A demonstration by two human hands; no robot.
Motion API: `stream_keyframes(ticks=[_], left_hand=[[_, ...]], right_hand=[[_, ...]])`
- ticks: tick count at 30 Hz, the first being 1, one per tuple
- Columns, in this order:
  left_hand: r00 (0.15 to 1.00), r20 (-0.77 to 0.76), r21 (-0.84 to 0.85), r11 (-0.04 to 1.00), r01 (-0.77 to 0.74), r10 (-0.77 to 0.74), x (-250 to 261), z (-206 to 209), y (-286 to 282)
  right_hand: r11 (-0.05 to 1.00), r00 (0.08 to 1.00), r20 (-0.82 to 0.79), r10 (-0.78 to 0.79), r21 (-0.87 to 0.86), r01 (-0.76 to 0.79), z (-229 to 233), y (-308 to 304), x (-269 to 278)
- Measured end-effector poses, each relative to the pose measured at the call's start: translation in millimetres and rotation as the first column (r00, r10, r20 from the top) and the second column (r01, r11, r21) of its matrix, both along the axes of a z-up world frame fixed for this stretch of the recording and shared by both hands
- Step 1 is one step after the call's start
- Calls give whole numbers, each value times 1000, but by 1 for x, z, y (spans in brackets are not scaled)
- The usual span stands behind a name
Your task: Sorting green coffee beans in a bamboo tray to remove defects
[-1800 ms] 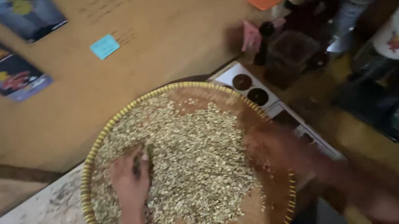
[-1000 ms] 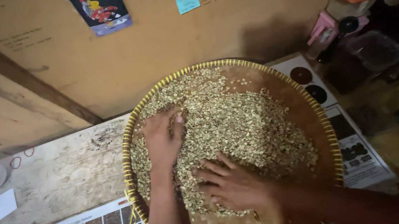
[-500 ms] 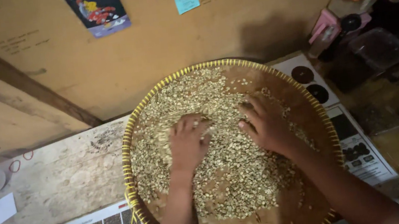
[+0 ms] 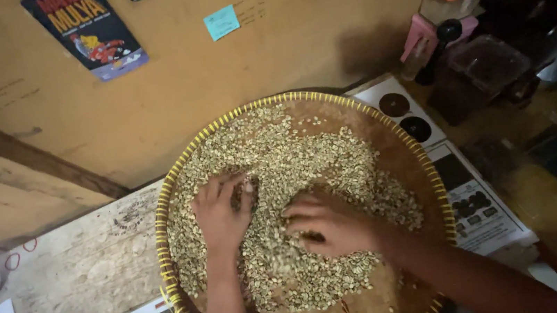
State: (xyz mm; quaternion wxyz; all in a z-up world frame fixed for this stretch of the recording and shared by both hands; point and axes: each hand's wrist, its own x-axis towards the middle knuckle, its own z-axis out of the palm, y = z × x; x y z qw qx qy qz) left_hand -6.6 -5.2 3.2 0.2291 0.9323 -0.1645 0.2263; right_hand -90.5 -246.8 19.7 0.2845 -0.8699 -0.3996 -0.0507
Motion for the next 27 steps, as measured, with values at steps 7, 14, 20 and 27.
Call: stream_keyframes(ticks=[7,14,20,27], left_hand=[[994,101,-117,992,43,-32,3,10,7],[995,95,-155,988,27,-12,10,5,10],[994,105,-167,985,37,-19,10,7,11],[989,139,-178,982,64,-39,17,4,10]], right_hand=[[874,836,321,-446,-47,484,-23,-49,80],[913,915,-159,-371,-244,328,-8,10,103],[973,990,14,-140,-183,140,8,47,76],[935,961,-239,136,352,-44,43,18,48]])
